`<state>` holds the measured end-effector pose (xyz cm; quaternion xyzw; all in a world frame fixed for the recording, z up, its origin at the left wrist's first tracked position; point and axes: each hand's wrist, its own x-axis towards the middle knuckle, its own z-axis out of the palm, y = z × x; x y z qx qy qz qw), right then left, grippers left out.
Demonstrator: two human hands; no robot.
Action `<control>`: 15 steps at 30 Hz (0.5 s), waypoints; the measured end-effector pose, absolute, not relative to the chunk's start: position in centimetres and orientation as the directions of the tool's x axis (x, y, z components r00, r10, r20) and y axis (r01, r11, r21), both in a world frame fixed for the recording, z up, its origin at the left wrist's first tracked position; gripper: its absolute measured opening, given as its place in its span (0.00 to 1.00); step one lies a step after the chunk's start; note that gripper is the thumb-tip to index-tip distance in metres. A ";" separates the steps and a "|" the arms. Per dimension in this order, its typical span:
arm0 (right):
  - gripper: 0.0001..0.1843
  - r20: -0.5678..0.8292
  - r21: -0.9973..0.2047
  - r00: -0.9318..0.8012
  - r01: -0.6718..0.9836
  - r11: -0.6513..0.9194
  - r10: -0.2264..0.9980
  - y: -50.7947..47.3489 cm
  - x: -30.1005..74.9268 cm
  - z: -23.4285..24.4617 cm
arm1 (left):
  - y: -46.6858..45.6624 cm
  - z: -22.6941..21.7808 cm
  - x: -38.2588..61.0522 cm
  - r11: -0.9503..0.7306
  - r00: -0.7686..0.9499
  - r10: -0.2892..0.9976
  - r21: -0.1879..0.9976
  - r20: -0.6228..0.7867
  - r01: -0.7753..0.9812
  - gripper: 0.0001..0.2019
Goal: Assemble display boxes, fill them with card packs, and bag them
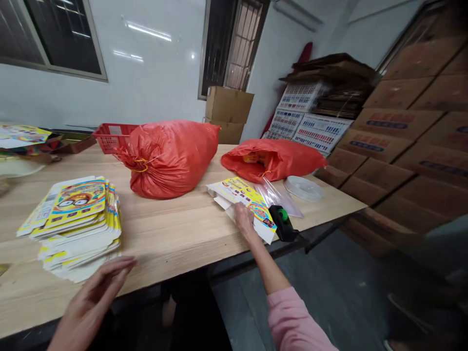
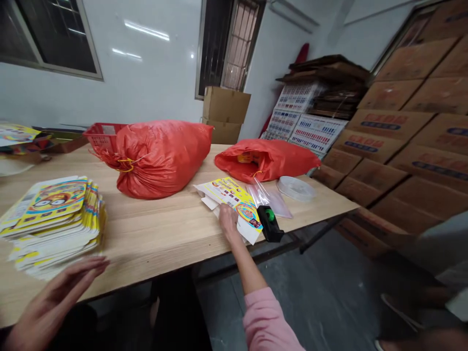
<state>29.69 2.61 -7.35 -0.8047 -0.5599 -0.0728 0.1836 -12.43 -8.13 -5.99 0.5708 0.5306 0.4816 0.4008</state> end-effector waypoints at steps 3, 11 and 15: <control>0.23 0.432 -0.236 0.351 0.933 -0.271 0.831 -0.3 28.5 -5.1 | -6.6 -4.9 -6.8 -0.043 0.239 0.971 0.989 0.008 0.141 0.24; 0.17 0.764 -0.387 0.021 0.814 0.433 0.644 -13.2 18.2 -3.3 | -6.8 -1.2 5.6 -0.012 0.382 0.917 0.967 0.113 -0.256 0.55; 0.14 0.739 -0.489 -0.007 0.682 0.544 0.674 -16.6 17.1 -1.4 | -10.5 0.1 4.6 -0.080 0.314 0.942 0.988 0.118 -0.134 0.37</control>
